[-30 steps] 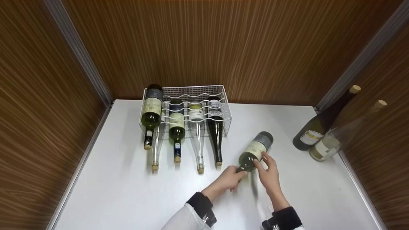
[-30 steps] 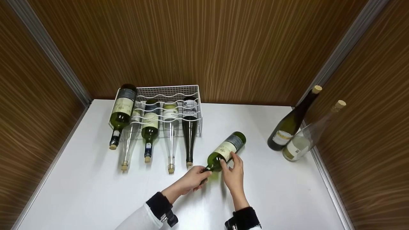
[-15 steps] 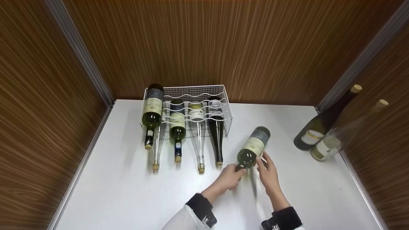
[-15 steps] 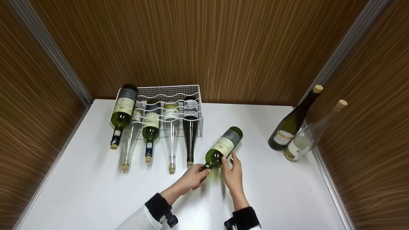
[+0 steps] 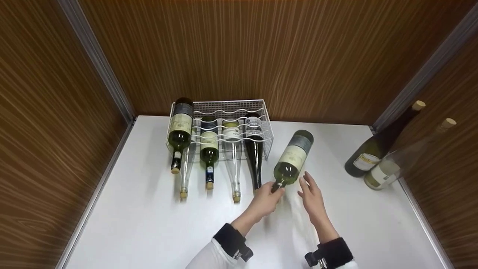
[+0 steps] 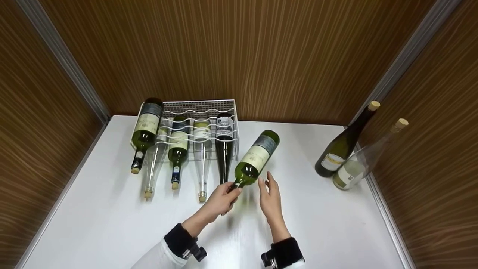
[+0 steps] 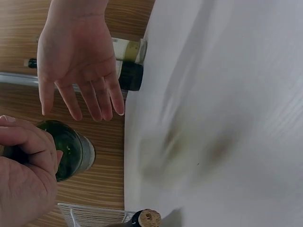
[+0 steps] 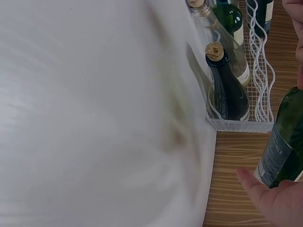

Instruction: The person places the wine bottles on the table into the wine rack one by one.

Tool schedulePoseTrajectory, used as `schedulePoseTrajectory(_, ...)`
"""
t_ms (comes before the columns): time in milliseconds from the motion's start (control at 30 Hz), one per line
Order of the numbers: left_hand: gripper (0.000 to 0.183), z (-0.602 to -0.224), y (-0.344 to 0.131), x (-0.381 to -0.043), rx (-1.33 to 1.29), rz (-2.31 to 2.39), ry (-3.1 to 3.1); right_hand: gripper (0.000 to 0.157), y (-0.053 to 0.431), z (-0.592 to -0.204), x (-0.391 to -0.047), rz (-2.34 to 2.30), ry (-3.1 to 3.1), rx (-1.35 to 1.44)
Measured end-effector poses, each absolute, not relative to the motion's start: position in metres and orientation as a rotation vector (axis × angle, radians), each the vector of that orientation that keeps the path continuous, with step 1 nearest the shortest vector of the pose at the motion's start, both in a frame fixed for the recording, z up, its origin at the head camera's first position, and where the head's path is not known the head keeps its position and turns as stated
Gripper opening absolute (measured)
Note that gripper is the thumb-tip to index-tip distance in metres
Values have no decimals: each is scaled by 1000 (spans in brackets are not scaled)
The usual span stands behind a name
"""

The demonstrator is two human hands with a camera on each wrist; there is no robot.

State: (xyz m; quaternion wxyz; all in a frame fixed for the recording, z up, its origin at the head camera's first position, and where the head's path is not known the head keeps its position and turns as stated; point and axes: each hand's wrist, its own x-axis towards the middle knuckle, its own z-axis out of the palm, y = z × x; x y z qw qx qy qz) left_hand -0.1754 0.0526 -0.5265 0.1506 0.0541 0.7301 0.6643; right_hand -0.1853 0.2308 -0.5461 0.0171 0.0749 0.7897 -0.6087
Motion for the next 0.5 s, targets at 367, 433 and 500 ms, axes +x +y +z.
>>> schedulePoseTrajectory(367,20,-505,31,-181,175,2015,2151,65,211,-531,-195,-1894,2476,113)
schedulePoseTrajectory(433,20,-502,27,-183,160,2039,2148,67,207,-529,-197,-1885,2485,90)
schedulePoseTrajectory(500,19,-500,23,-184,145,2064,2143,68,203,-528,-198,-1887,2491,58)
